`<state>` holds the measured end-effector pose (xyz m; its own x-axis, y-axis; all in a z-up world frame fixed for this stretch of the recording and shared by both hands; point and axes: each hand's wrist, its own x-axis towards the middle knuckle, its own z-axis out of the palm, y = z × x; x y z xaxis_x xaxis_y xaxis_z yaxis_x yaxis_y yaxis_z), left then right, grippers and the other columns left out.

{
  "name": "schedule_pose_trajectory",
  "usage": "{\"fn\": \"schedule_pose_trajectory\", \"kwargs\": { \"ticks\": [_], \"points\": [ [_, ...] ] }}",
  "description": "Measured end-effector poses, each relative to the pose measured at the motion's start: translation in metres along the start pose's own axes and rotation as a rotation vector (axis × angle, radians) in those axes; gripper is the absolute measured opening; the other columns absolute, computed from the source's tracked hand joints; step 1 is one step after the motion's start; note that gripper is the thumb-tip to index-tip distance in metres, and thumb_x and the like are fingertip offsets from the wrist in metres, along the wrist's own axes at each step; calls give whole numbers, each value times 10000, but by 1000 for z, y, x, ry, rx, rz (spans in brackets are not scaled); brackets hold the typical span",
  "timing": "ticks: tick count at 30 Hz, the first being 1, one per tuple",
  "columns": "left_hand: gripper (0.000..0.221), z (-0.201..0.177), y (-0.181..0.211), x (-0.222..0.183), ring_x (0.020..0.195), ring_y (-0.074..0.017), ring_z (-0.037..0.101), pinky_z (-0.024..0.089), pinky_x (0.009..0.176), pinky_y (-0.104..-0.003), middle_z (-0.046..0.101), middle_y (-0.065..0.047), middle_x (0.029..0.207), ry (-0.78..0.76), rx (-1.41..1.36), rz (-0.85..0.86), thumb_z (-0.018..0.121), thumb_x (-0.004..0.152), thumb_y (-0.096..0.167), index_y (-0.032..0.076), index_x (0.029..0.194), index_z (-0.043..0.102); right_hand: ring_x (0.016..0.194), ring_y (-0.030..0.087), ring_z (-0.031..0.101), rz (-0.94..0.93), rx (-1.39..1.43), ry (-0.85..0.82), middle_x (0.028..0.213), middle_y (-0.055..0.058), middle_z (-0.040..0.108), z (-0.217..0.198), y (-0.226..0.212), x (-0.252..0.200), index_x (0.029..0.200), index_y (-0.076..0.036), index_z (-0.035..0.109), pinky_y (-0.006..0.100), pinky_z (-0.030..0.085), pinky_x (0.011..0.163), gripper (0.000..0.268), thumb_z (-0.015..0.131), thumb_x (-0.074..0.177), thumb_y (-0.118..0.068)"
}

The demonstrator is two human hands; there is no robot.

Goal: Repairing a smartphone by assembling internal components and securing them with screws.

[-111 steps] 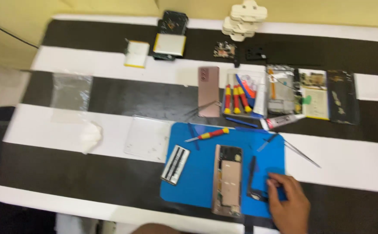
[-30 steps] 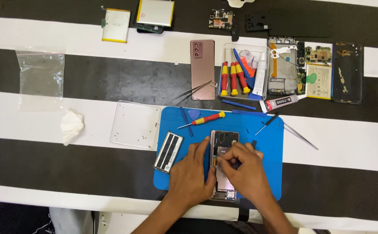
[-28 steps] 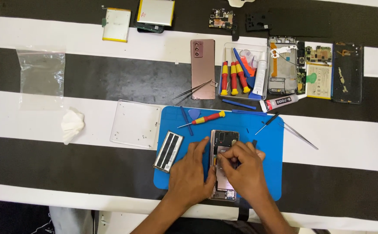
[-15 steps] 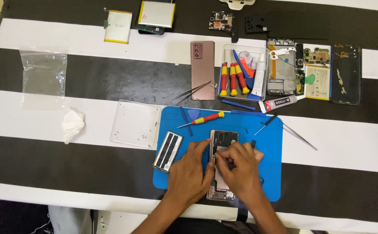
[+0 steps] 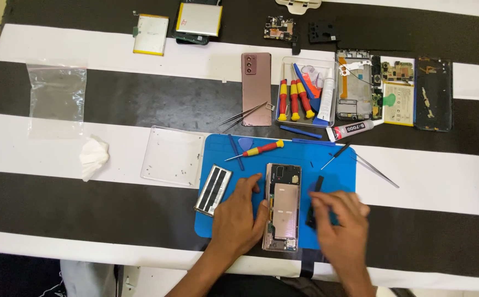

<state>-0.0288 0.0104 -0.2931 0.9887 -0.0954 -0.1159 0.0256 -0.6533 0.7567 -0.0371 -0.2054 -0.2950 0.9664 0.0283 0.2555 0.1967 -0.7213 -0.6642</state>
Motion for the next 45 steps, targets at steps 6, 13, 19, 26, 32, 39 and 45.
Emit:
{"fn": "schedule_pose_trajectory", "kwargs": {
  "ticks": [6,13,19,26,32,39,45],
  "points": [
    [360,0,-3,1,805,-241,691,511,545,-419,650,-38,1110,36,-31,58,491,992,267,133,1321,555,813,152,566,232,49,146,926,37,680,-14,39,-27,1070,-68,762,304,426,790,102,678,1015,-89],
    [310,5,-7,-2,753,-226,685,491,492,-397,680,-16,1096,72,5,102,520,983,206,151,1276,607,802,159,618,181,-37,66,944,5,742,-8,43,-24,1061,-120,776,353,448,888,109,697,989,-138],
    [323,6,-8,-2,773,-227,690,508,506,-404,678,-17,1090,68,16,92,537,965,174,160,1281,604,792,170,598,275,28,117,869,41,642,-2,30,-25,1393,-29,488,353,503,834,464,674,974,-99],
    [347,7,-6,-2,806,-268,690,501,488,-433,651,-47,1127,99,19,93,518,964,178,141,1305,573,946,353,595,-100,-337,99,1020,156,650,1,29,-22,1053,-7,676,480,441,870,102,635,984,-70],
    [452,16,-6,-6,639,-280,659,483,410,-395,558,-133,1327,165,139,98,536,956,163,85,1401,520,1279,401,531,55,-324,118,1333,229,569,3,30,-28,1386,28,560,555,391,1033,453,635,984,-168],
    [434,17,-4,-6,822,-267,692,548,514,-376,575,-139,1339,172,157,108,516,964,136,59,1390,530,1154,310,613,-11,-425,79,1228,91,641,3,27,-25,1103,-92,706,504,425,966,158,636,983,-168],
    [401,21,-9,-6,829,-248,694,538,502,-352,606,-116,1301,231,221,173,565,951,110,67,1349,585,1193,345,592,86,-334,56,1272,139,651,2,27,-25,1270,-44,607,511,391,1026,324,601,990,-207]
  ]
}}
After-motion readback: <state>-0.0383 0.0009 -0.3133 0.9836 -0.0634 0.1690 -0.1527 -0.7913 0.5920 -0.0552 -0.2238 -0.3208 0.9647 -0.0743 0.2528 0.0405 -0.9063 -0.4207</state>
